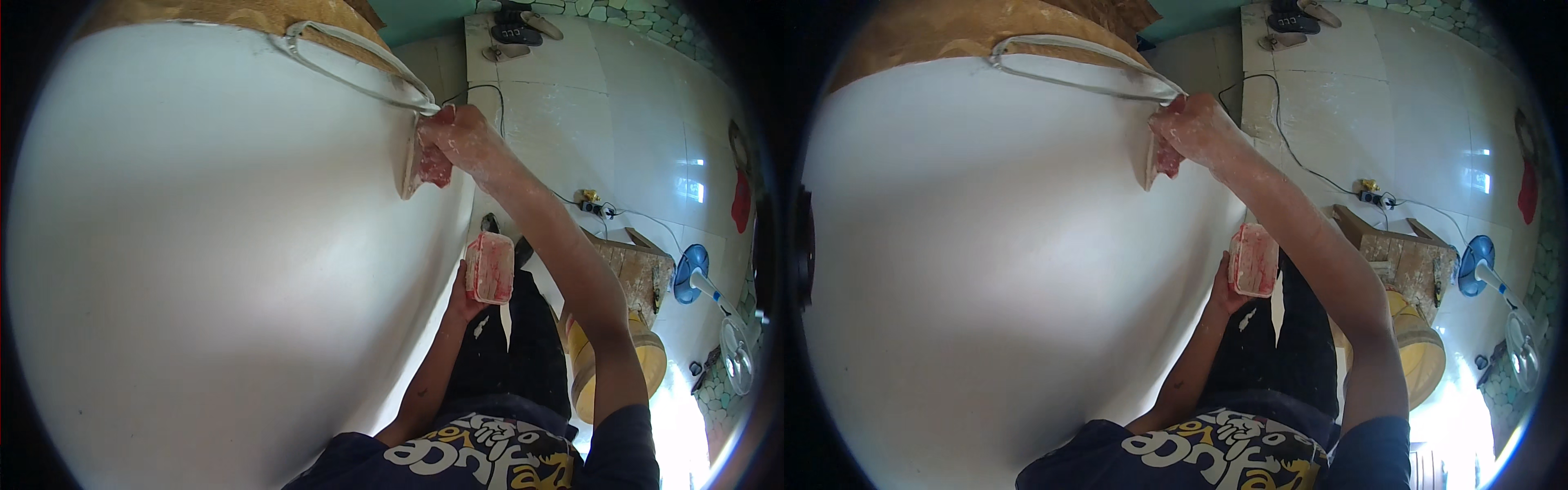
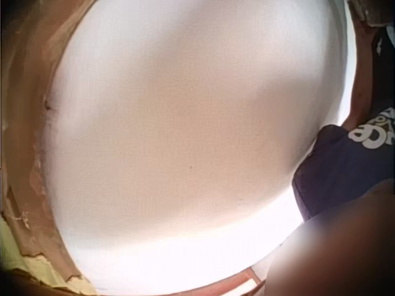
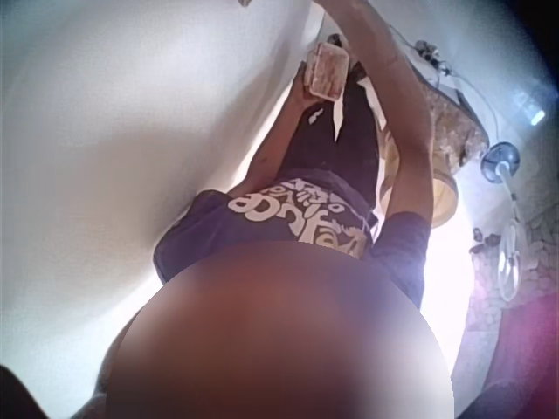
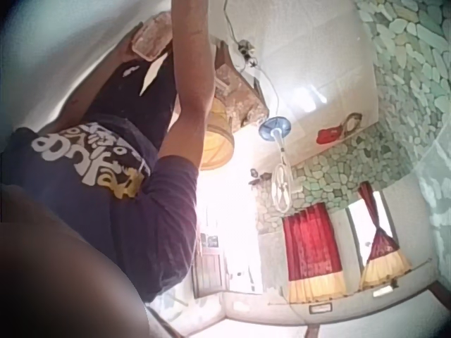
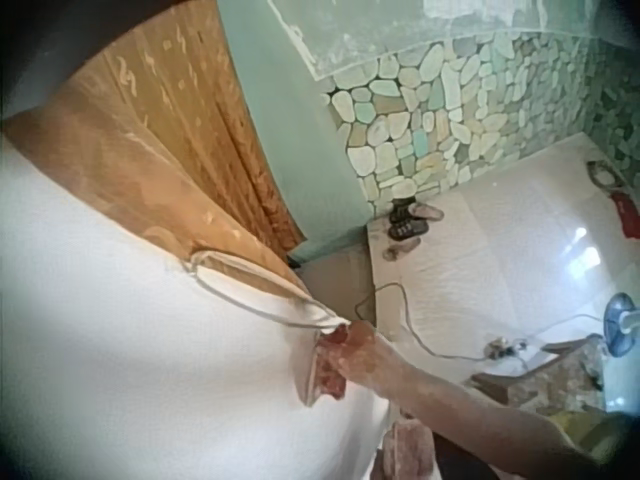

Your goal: Applying wall putty/filler to a wall using a spatula and a plastic container.

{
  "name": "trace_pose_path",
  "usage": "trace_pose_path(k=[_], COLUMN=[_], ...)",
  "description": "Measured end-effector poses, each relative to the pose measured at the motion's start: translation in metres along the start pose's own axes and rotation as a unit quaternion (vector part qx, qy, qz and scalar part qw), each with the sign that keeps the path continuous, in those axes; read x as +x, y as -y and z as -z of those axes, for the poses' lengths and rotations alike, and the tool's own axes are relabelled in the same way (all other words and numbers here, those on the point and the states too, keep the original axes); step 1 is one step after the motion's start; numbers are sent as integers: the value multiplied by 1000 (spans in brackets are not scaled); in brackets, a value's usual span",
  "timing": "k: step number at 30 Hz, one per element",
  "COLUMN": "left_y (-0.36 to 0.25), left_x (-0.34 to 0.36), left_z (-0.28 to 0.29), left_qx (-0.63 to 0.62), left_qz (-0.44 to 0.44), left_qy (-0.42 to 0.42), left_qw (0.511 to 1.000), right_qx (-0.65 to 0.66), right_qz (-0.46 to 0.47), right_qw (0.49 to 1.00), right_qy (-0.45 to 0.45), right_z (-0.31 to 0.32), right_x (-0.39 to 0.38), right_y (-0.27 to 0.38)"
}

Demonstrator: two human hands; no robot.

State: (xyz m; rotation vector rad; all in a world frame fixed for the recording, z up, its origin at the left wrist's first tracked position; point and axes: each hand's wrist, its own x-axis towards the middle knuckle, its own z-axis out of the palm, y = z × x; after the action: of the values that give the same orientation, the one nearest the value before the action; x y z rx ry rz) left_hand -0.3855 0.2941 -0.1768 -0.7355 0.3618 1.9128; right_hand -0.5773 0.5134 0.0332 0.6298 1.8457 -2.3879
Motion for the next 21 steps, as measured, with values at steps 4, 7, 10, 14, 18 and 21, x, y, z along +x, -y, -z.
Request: trace_pose_path(k=[4, 7, 10, 14, 18, 21], left_y=[-3, -6, -11, -18, -25, -34], left_x=[7, -3, -16, -35, -57, -73], left_z=[1, -7, -11, -13, -9, -11], left_qx=[-6, 28, 52, 64, 72, 105], left_qz=[-7, 7, -4, 19, -24, -48], left_qy=[-67, -69, -46, -39, -63, -37], left_qw=[998, 997, 998, 997, 995, 993], right_qx=[44, 186, 110, -56, 93, 310], right_qz=[74, 168, 118, -26, -106, -132], right_qw=[996, 963, 979, 994, 986, 938], right_qy=[23, 97, 127, -88, -90, -79], right_z=[-4, 11, 48, 96, 125, 117], right_x=[-8, -30, -63, -92, -87, -57], right_y=[18, 32, 7, -95, -187, -212])
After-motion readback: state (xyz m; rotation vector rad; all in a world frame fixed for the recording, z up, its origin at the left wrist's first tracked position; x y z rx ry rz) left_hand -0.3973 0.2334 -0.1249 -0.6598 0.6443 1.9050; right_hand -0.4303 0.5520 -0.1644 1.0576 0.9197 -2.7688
